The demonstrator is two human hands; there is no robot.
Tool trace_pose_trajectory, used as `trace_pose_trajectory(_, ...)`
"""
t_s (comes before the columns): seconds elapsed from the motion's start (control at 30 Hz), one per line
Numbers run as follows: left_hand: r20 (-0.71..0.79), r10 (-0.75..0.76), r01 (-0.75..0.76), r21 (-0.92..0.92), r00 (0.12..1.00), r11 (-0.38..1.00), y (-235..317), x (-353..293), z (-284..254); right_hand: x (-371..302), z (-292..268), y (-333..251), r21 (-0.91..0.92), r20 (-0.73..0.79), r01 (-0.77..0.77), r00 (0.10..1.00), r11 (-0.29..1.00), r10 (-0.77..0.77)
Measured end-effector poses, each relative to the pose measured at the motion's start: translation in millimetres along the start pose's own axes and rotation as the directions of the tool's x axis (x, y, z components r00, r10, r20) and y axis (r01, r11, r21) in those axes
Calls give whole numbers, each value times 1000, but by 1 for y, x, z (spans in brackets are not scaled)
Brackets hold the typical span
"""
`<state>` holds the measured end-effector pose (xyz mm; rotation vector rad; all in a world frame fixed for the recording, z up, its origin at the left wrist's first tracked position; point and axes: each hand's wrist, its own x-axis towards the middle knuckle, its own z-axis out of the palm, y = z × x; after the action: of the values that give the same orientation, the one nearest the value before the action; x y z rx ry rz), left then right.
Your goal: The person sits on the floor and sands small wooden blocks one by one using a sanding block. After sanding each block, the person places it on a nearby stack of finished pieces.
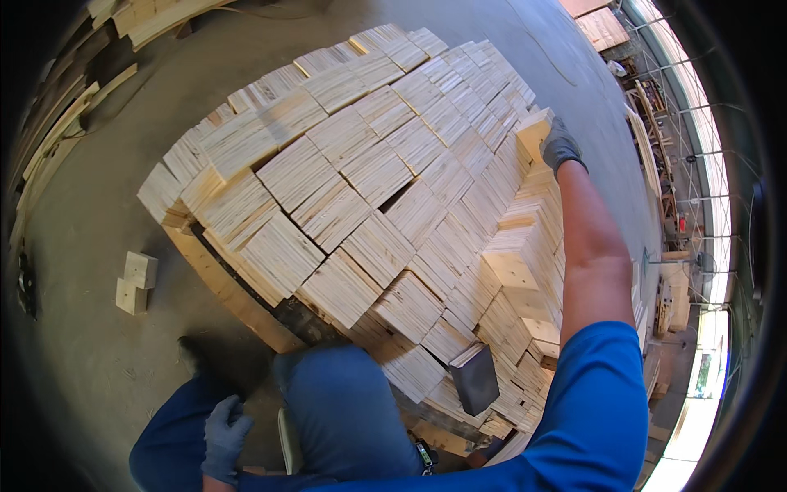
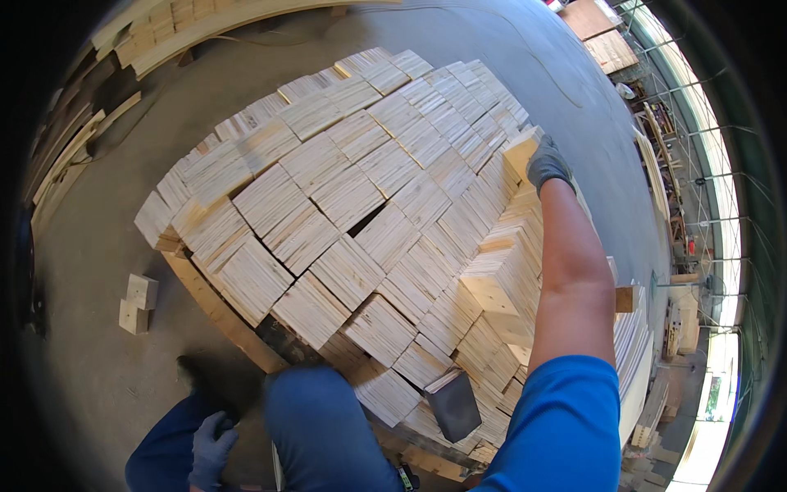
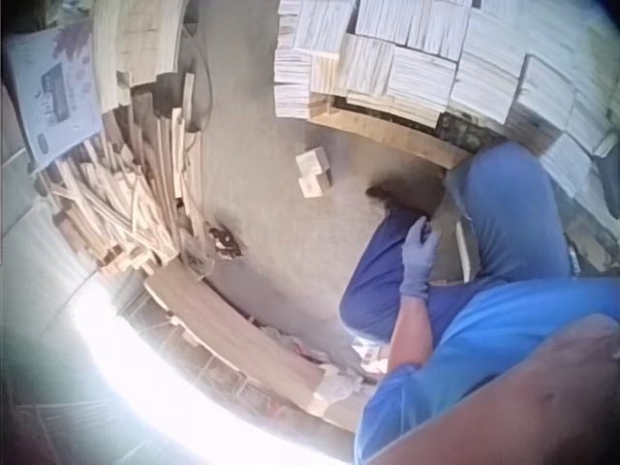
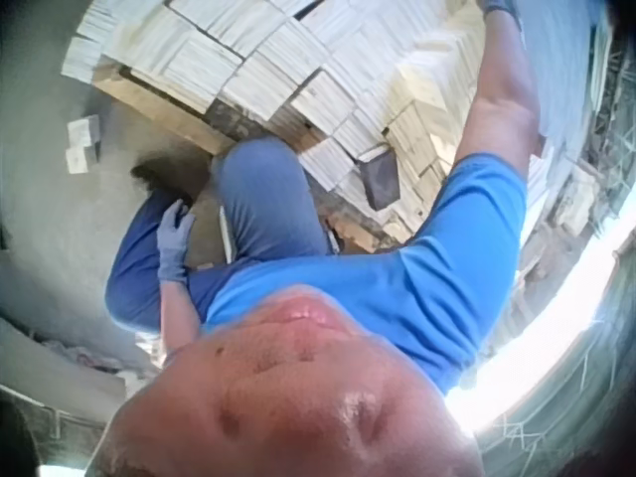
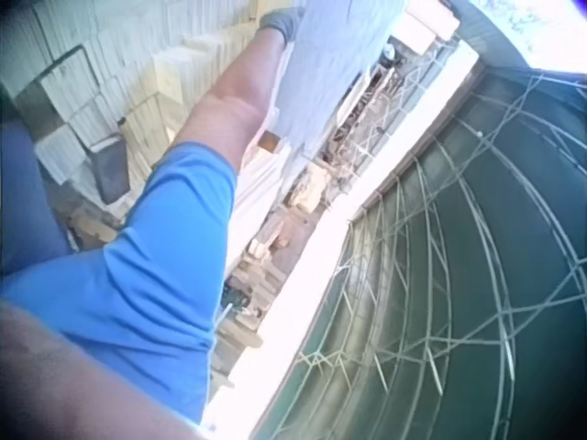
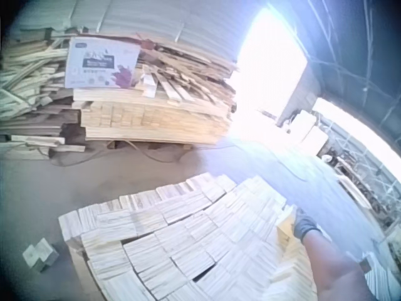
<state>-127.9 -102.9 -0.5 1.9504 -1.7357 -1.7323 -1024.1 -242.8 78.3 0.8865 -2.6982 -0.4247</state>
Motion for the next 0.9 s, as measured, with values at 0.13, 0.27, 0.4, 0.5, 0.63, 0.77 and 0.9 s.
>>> trace_pose_trajectory(0.13, 29, 75, -74, -50, 997, 996, -6, 4, -3, 21, 15, -5, 129, -97, -112, 987, 985, 125)
trace_pose_trajectory(0.27, -66, 49, -57, -124, 997, 991, 6, -25, 10, -150, -102, -171, 50, -148, 372, 920, 927, -362)
trace_pose_trajectory(0.4, -88, 165, -170, -41, 982, 985, 19, -34, 6, -268, -169, -184, 253, -225, 610, 792, 751, -568)
trace_pose_trajectory(0.5, -98, 263, -256, 81, 960, 963, 25, -44, 7, -327, -190, -158, 372, -274, 687, 724, 624, -634)
trace_pose_trajectory(0.63, -61, 391, -373, 199, 918, 906, 20, -56, 9, -380, -200, -126, 446, -259, 672, 729, 591, -634)
trace_pose_trajectory(0.77, 25, 419, -407, 299, 908, 863, 27, -67, 8, -414, -182, -96, 494, -464, 747, 659, 445, -591)
trace_pose_trajectory(0.9, 118, 454, -467, 315, 883, 826, 33, -66, 8, -445, -157, -80, 476, -407, 718, 691, 508, -597)
